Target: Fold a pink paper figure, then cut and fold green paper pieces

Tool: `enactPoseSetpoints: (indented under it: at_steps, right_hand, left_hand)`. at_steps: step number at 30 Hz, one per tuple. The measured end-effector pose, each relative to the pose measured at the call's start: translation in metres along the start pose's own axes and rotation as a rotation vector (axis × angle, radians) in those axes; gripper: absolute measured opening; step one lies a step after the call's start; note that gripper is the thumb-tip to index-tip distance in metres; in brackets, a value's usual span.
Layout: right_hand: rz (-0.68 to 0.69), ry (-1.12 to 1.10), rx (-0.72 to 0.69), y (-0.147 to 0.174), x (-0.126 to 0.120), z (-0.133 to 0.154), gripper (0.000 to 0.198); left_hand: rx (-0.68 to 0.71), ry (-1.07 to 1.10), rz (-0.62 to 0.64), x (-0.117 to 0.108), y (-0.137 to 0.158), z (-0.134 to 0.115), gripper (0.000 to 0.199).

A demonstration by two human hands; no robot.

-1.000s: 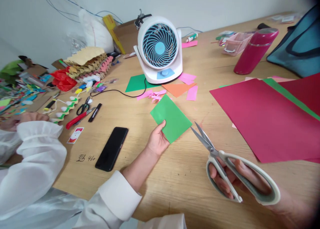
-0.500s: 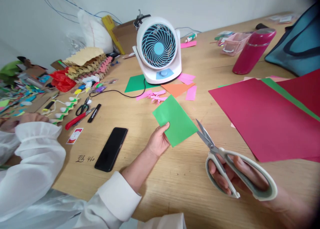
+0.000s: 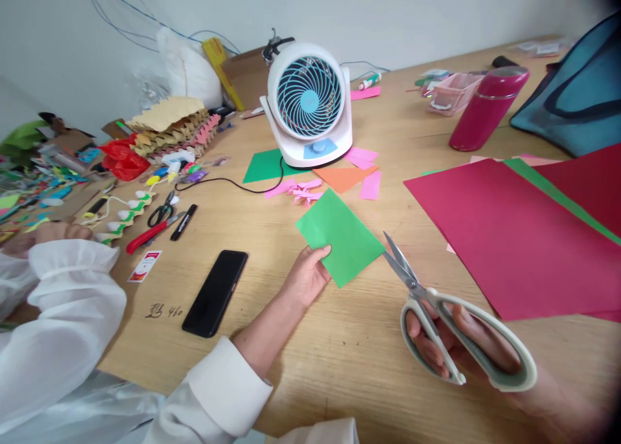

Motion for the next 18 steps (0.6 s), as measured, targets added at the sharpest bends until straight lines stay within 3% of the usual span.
enactPoseSetpoints:
  at_steps: [6,13,15,18]
  right_hand:
    - [0.003,0.037,0.009,0.000,-0.003,-0.004,0.056]
    - [0.007,0.027,-0.003,-0.003,-0.004,-0.007,0.054]
    - [-0.001,0.026,-0.008,-0.003,-0.003,-0.007,0.053]
    - [-0.001,0.028,-0.026,-0.003,-0.002,-0.007,0.053]
  left_hand:
    - [0.191,-0.146,0.022,0.006,0.002,-0.007,0.042]
    - [0.406,-0.313,0.040,0.005,0.000,-0.019,0.113]
    - [0.435,-0.311,0.069,0.005,0.002,-0.021,0.111]
    - [0.443,-0.311,0.068,0.006,0.004,-0.021,0.077]
Point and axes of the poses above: each hand's wrist, its own y-axis away from the middle knuckle, its own x-axis out of the palm, z = x × y, the point moved 2 cm from there along -y, towards the middle knuckle
